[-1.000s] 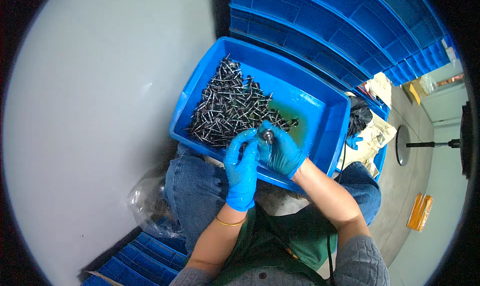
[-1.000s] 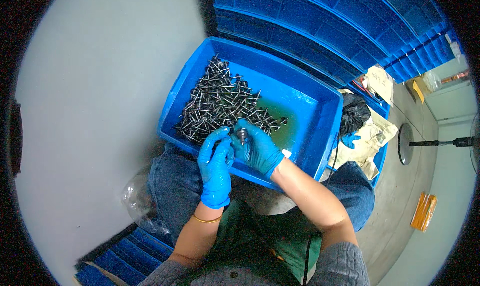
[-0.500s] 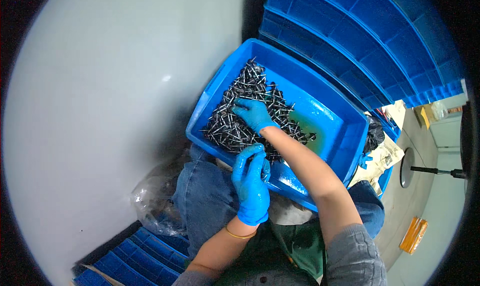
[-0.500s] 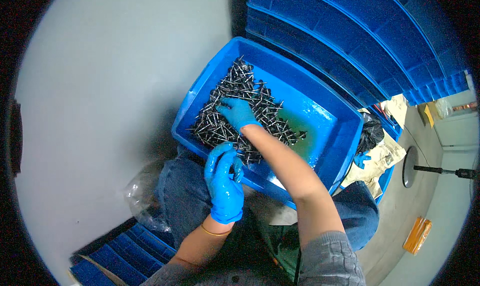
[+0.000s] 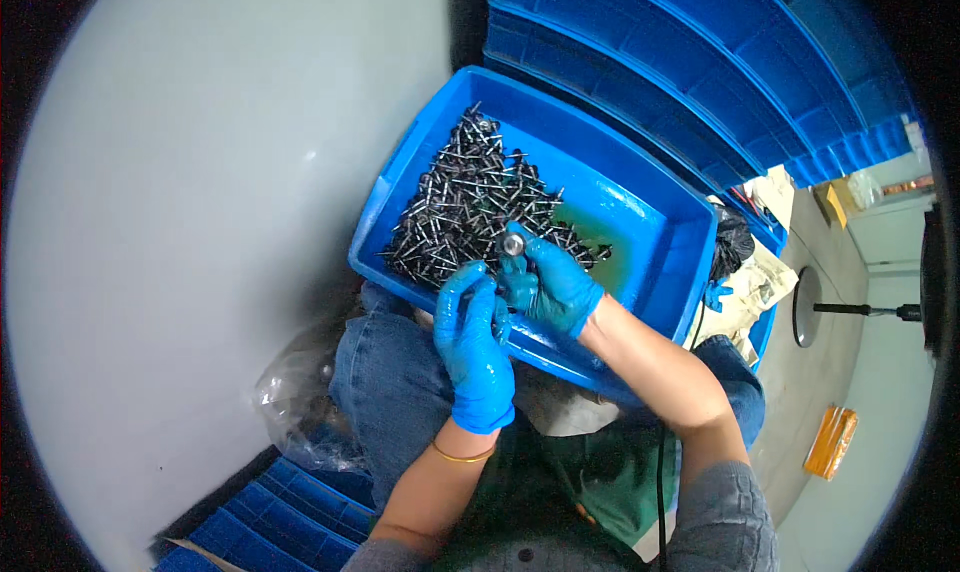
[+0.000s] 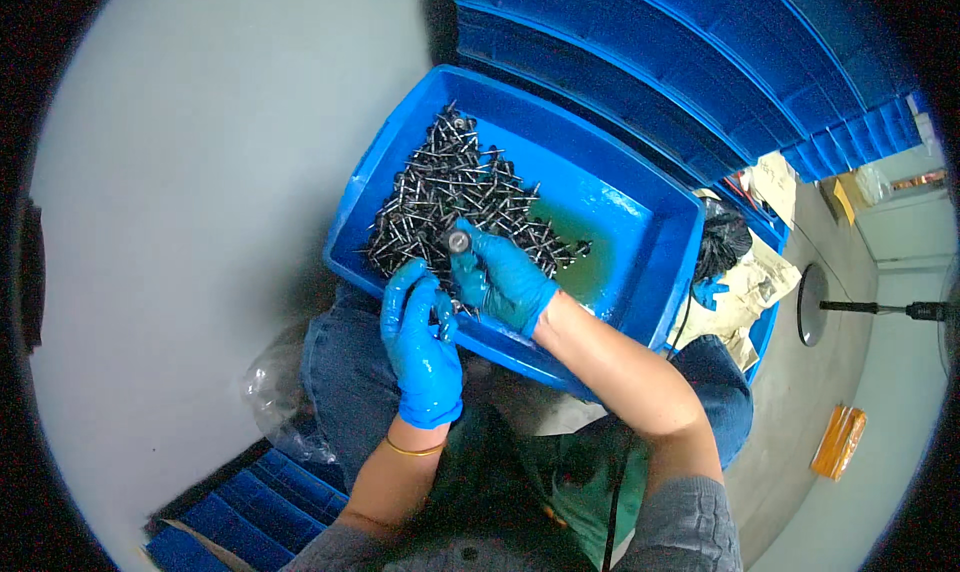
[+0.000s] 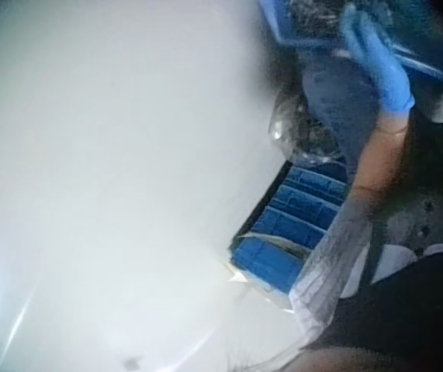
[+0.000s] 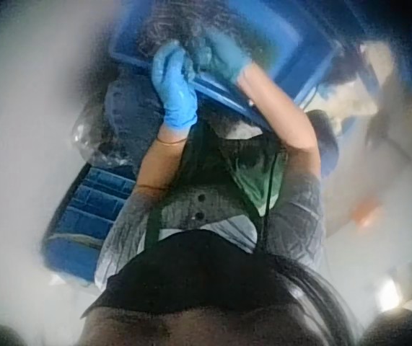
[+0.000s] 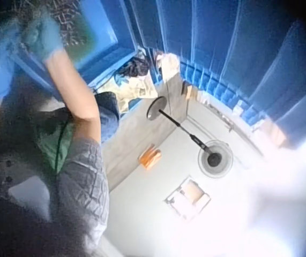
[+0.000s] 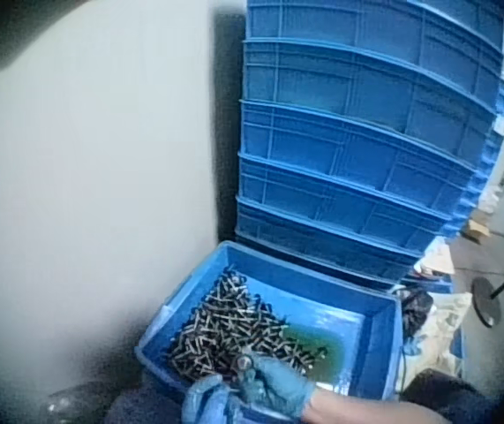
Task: The person sits on the floor and repeatedly picks up small metal fasteners from a blue bin, inserts them into a cylindrical tool, and then removes them. The person continues this repetitive cycle throughout the clip.
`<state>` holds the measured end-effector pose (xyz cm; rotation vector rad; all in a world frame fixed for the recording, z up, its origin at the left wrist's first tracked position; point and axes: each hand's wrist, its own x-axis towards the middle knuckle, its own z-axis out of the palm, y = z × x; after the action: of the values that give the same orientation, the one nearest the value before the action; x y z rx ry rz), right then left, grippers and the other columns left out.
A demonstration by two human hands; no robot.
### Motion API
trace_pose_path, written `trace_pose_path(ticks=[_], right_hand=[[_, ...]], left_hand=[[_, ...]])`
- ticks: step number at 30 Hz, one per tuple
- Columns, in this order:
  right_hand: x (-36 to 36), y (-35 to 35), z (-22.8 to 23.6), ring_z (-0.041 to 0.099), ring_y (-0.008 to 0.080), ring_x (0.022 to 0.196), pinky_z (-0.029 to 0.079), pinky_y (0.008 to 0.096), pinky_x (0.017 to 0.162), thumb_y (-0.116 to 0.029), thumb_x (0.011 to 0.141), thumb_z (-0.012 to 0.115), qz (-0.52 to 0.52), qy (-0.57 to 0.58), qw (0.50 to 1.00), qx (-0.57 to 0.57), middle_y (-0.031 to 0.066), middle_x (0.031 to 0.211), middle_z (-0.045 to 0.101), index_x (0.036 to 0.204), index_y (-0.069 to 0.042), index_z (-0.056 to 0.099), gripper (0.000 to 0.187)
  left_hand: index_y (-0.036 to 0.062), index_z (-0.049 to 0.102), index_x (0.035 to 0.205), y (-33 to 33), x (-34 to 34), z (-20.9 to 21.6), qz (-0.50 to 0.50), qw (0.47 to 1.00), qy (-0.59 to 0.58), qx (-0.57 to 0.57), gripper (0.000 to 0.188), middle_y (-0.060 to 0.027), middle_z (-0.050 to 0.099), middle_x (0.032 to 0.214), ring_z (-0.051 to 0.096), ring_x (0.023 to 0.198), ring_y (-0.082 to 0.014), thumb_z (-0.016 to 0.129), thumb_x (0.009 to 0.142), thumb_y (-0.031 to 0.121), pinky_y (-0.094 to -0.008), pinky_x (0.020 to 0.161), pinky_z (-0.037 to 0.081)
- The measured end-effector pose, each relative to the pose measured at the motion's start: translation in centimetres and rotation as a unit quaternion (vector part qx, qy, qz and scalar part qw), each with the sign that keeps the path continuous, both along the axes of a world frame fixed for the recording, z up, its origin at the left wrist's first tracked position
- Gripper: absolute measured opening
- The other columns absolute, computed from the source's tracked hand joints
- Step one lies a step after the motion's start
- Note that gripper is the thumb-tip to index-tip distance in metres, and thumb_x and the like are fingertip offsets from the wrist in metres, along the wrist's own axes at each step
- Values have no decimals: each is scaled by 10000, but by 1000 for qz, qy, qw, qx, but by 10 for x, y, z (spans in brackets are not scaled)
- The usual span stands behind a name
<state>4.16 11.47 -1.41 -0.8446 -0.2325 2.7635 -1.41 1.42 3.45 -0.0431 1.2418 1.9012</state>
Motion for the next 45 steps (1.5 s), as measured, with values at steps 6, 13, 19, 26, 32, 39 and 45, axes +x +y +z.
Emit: trace_pose_path(ticks=[6,13,19,26,32,39,45], right_hand=[[17,-24,27,451,58,448,356,168,368,-211,822,441,-79,17,992,-98,0,600,523,776,-118,508,124],[31,-27,23,425,68,435,359,180,391,-222,818,446,-74,106,990,-58,10,590,505,763,-95,501,148],[34,-32,32,397,57,424,322,153,368,-240,825,425,-53,-14,998,33,6,589,490,742,-79,497,195],[28,-37,43,354,42,410,306,150,363,-219,831,405,-95,-15,995,5,-21,567,446,738,-65,502,204],[32,-45,33,339,31,401,288,150,354,-161,824,385,-95,-37,982,156,-36,548,422,758,-70,504,164],[34,-34,44,365,46,396,326,157,360,-198,837,383,-72,9,997,-2,-25,544,429,749,-79,490,182],[37,-32,31,487,100,492,440,213,456,-218,837,394,-69,97,990,-76,22,624,519,805,-84,505,177]], left_hand=[[70,502,979,0,9,-11,-13,995,94,14,248,35,462,721,369,528,-17,475,745,-7,-148,428,277],[54,505,984,2,15,-22,-53,974,220,-16,238,35,475,736,372,563,-7,487,754,0,-142,467,298],[18,557,885,6,11,-22,-114,962,246,-10,136,-5,525,787,459,664,-52,503,761,34,-165,573,370],[27,565,883,5,10,-9,-129,916,381,-9,207,-28,536,808,484,758,-99,560,679,-8,-217,680,392],[30,566,900,4,11,-6,-155,913,377,-24,244,-37,545,826,499,753,-103,574,663,-26,-231,687,407],[22,556,949,-2,7,-11,-185,926,328,-14,268,-57,553,926,510,828,-108,555,687,-33,-228,719,418],[8,534,992,-2,7,-10,-175,942,286,12,274,-92,536,985,504,876,-131,491,727,-44,-241,749,414]])
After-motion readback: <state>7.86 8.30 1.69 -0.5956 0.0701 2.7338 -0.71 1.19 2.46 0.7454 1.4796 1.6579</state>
